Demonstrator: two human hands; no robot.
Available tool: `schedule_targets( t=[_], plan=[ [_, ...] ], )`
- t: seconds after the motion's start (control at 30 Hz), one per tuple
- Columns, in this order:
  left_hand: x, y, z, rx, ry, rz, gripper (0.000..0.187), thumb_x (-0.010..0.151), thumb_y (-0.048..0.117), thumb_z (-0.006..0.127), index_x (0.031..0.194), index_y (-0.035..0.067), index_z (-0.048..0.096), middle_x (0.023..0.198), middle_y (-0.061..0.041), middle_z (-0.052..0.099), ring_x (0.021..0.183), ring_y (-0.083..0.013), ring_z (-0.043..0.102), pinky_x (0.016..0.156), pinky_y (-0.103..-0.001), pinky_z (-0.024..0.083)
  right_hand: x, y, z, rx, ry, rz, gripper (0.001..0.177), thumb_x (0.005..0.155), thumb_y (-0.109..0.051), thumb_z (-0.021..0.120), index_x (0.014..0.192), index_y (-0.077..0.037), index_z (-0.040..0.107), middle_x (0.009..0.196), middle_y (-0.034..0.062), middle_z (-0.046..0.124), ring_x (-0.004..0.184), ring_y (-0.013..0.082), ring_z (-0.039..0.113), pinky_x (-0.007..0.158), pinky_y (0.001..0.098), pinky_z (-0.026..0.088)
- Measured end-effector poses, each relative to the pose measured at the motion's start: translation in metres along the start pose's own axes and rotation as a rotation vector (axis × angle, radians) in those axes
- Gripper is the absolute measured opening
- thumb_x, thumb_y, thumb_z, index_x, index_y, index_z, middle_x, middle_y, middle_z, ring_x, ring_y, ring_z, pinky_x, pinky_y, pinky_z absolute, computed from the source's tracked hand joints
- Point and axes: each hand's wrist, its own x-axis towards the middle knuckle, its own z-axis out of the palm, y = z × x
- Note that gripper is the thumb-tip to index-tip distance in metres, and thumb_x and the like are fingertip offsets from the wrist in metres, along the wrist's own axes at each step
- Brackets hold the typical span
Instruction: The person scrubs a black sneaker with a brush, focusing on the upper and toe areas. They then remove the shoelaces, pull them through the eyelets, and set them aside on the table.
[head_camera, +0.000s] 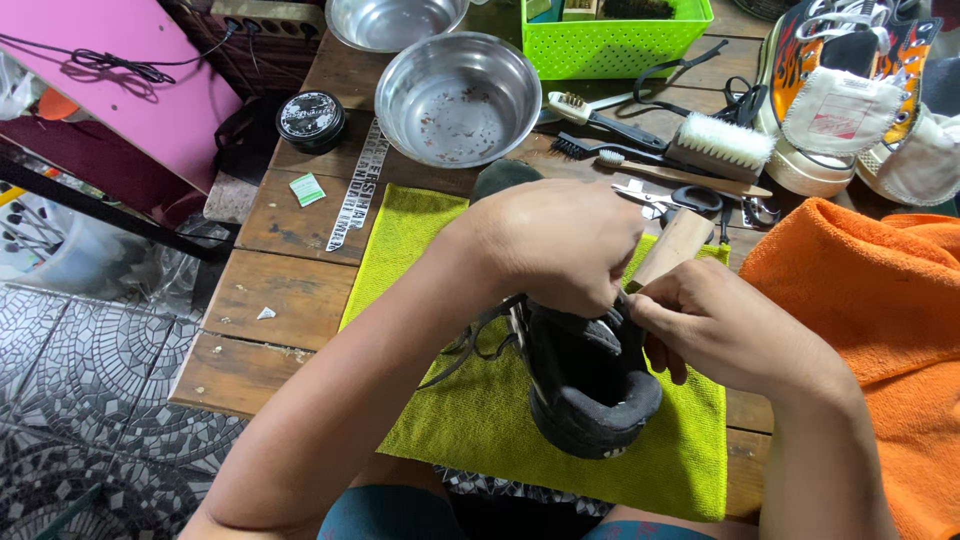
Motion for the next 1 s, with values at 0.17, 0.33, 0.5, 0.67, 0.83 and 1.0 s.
schedule_targets(
  t=[0.17, 0.33, 0.5, 0.67, 0.83, 1.0],
  plan=[
    [-0.004, -0.006, 0.007, 0.010, 0.053, 0.009, 0.026, 0.075, 0.022, 0.065, 0.085, 0.010, 0.085, 0.079, -0.021, 0.077, 0.070, -0.0493, 0.072, 0.059, -0.059, 0.057, 0.009, 0.019, 0.009, 0.224, 0.012, -0.105, 0.059, 0.109, -0.033, 0.060, 0.061, 0.000, 0.071, 0.051, 0.0138, 0.085, 0.042, 0.0200, 0.080, 0.044, 0.0319, 0.058],
    [-0.002, -0.008, 0.019, 0.037, 0.137, 0.097, 0.022, 0.067, 0.021, 0.069, 0.076, 0.007, 0.084, 0.070, -0.021, 0.073, 0.063, -0.0463, 0.069, 0.055, -0.057, 0.054, 0.007, 0.020, 0.011, 0.283, 0.016, -0.096, 0.071, 0.110, -0.037, 0.058, 0.054, 0.003, 0.076, 0.048, 0.0167, 0.085, 0.043, 0.0204, 0.080, 0.044, 0.0323, 0.056],
    [-0.009, -0.006, 0.016, 0.011, 0.098, 0.050, 0.017, 0.066, 0.020, 0.070, 0.074, 0.010, 0.082, 0.069, -0.020, 0.072, 0.064, -0.0459, 0.068, 0.058, -0.056, 0.054, 0.005, 0.015, 0.010, 0.326, 0.007, -0.084, 0.069, 0.109, -0.038, 0.061, 0.057, 0.005, 0.076, 0.051, 0.0188, 0.086, 0.043, 0.0238, 0.082, 0.044, 0.0336, 0.058],
    [-0.014, -0.008, 0.012, -0.009, 0.086, -0.018, 0.016, 0.070, 0.018, 0.068, 0.074, 0.013, 0.083, 0.068, -0.019, 0.073, 0.065, -0.0450, 0.069, 0.058, -0.056, 0.055, 0.007, 0.015, 0.007, 0.323, -0.054, -0.020, 0.064, 0.112, -0.032, 0.061, 0.061, 0.005, 0.076, 0.055, 0.0190, 0.087, 0.047, 0.0243, 0.082, 0.049, 0.0338, 0.061],
    [-0.020, -0.005, 0.008, -0.018, 0.049, -0.090, 0.017, 0.072, 0.018, 0.067, 0.076, 0.017, 0.083, 0.070, -0.015, 0.075, 0.070, -0.0434, 0.072, 0.061, -0.055, 0.057, 0.005, 0.009, 0.002, 0.362, 0.016, 0.086, 0.053, 0.109, -0.022, 0.073, 0.064, 0.007, 0.075, 0.055, 0.0206, 0.080, 0.049, 0.0237, 0.073, 0.051, 0.0346, 0.052],
    [-0.036, -0.002, 0.002, -0.116, -0.003, -0.165, 0.020, 0.066, 0.014, 0.063, 0.070, 0.018, 0.082, 0.065, -0.013, 0.072, 0.064, -0.0390, 0.071, 0.054, -0.051, 0.054, 0.000, 0.025, -0.021, 0.025, 0.289, -0.148, 0.042, 0.077, -0.041, 0.100, 0.110, -0.022, 0.083, 0.099, -0.0041, 0.080, 0.074, 0.0135, 0.063, 0.064, 0.0308, 0.051]
  ],
)
